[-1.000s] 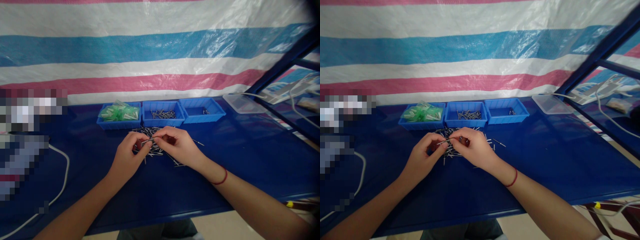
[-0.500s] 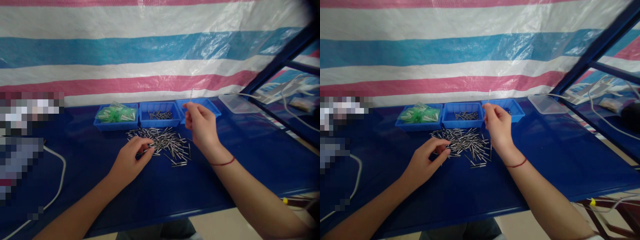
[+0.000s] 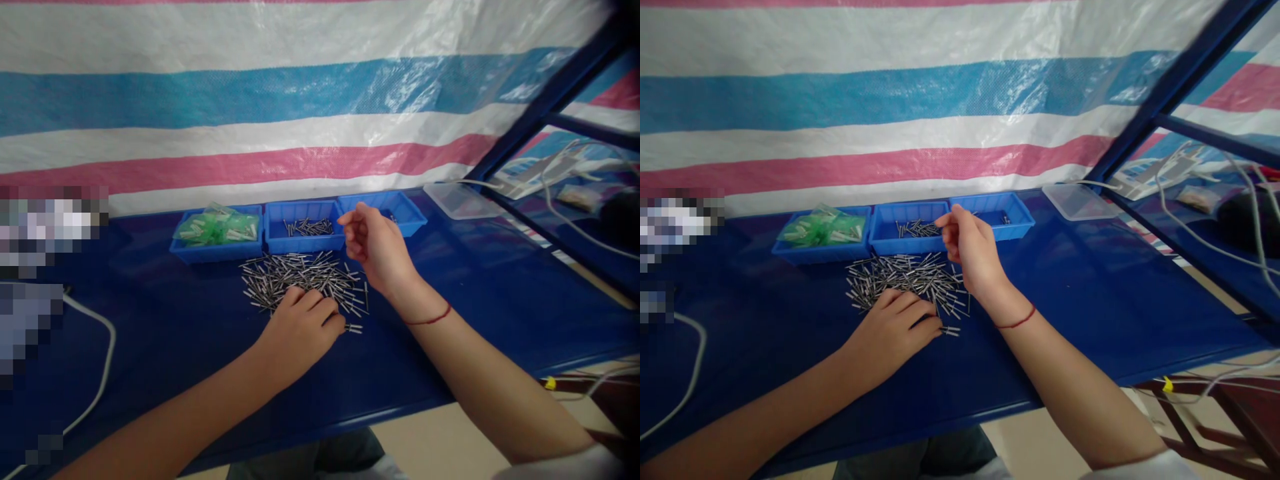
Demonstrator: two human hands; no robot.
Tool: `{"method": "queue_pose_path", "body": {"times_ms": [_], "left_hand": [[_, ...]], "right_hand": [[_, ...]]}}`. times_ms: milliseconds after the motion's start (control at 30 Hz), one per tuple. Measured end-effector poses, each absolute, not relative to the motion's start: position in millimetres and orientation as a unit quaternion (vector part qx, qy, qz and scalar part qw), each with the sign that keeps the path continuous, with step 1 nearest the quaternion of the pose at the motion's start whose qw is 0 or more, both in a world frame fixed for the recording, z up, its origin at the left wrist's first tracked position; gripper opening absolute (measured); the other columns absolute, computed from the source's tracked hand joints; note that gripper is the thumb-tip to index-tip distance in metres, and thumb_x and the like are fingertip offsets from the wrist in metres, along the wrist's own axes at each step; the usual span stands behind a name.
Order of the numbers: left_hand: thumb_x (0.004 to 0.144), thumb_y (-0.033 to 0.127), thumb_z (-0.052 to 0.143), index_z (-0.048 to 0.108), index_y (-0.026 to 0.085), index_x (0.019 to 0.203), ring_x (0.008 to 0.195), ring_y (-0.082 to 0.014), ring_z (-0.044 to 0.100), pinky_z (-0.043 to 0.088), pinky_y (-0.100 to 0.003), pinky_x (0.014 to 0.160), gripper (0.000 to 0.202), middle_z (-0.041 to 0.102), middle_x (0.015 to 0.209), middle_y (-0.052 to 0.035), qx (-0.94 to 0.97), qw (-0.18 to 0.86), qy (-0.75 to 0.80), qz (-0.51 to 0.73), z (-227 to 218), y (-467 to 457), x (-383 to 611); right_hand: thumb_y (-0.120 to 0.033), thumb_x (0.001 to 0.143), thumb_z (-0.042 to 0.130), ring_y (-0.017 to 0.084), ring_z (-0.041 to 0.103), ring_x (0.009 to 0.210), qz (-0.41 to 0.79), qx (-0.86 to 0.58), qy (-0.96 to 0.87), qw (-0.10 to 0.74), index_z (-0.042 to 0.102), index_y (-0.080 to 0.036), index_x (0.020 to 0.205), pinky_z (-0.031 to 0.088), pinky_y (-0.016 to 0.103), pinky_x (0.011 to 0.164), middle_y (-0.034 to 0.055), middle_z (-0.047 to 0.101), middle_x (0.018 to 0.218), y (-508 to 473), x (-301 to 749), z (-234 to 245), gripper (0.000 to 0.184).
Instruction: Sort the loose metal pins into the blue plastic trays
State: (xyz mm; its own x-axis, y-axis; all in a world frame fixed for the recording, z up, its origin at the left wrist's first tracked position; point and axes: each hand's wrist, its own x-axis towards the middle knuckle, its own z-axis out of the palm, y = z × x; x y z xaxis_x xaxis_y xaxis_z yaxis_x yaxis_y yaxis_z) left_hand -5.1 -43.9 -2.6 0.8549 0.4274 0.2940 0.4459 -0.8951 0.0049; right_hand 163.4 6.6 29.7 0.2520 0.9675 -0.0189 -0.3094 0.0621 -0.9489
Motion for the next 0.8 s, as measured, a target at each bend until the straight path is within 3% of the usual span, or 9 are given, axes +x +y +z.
{"method": "queue_pose_path", "body": {"times_ms": [167, 367, 600, 800], "left_hand": [[0.094, 0.012, 0.046, 0.061, 0.016, 0.090, 0.083, -0.0186, 0.055, 0.033, -0.036, 0.073, 0.017, 0.064, 0.089, -0.0032, -0.959, 0.103, -0.227, -0.136, -4, -44, -3], [0.093, 0.014, 0.048, 0.059, 0.016, 0.086, 0.079, -0.0193, 0.053, 0.033, -0.035, 0.071, 0.013, 0.062, 0.084, -0.0020, -0.961, 0.127, -0.206, -0.135, -8, -43, -1], [0.096, 0.021, 0.045, 0.059, 0.017, 0.087, 0.083, -0.0197, 0.054, 0.033, -0.034, 0.072, 0.017, 0.064, 0.089, -0.0037, -0.938, 0.110, -0.272, -0.185, 9, -24, -18], [0.098, 0.024, 0.042, 0.061, 0.016, 0.091, 0.081, -0.0189, 0.055, 0.038, -0.032, 0.072, 0.022, 0.063, 0.089, -0.0054, -0.916, 0.056, -0.345, -0.195, 12, 0, -39]], "right_hand": [[-0.038, 0.085, 0.054, 0.004, 0.030, 0.039, 0.525, -0.465, -0.353, 0.620, 0.063, -0.016, 0.068, 0.017, 0.020, 0.036, -0.0030, 0.044, 0.054, 4, 160, 33, 0.029], [-0.038, 0.086, 0.053, 0.004, 0.032, 0.040, 0.521, -0.470, -0.375, 0.605, 0.063, -0.015, 0.069, 0.018, 0.020, 0.038, -0.0032, 0.045, 0.055, 3, 157, 31, 0.030], [-0.038, 0.085, 0.052, 0.005, 0.034, 0.042, 0.523, -0.490, -0.405, 0.567, 0.063, -0.015, 0.070, 0.019, 0.020, 0.039, -0.0032, 0.047, 0.055, 1, 155, 30, 0.029], [-0.029, 0.086, 0.052, 0.007, 0.040, 0.049, 0.442, -0.494, -0.577, 0.477, 0.063, -0.015, 0.069, 0.027, 0.022, 0.045, -0.0029, 0.052, 0.058, -6, 147, 28, 0.024]]}}
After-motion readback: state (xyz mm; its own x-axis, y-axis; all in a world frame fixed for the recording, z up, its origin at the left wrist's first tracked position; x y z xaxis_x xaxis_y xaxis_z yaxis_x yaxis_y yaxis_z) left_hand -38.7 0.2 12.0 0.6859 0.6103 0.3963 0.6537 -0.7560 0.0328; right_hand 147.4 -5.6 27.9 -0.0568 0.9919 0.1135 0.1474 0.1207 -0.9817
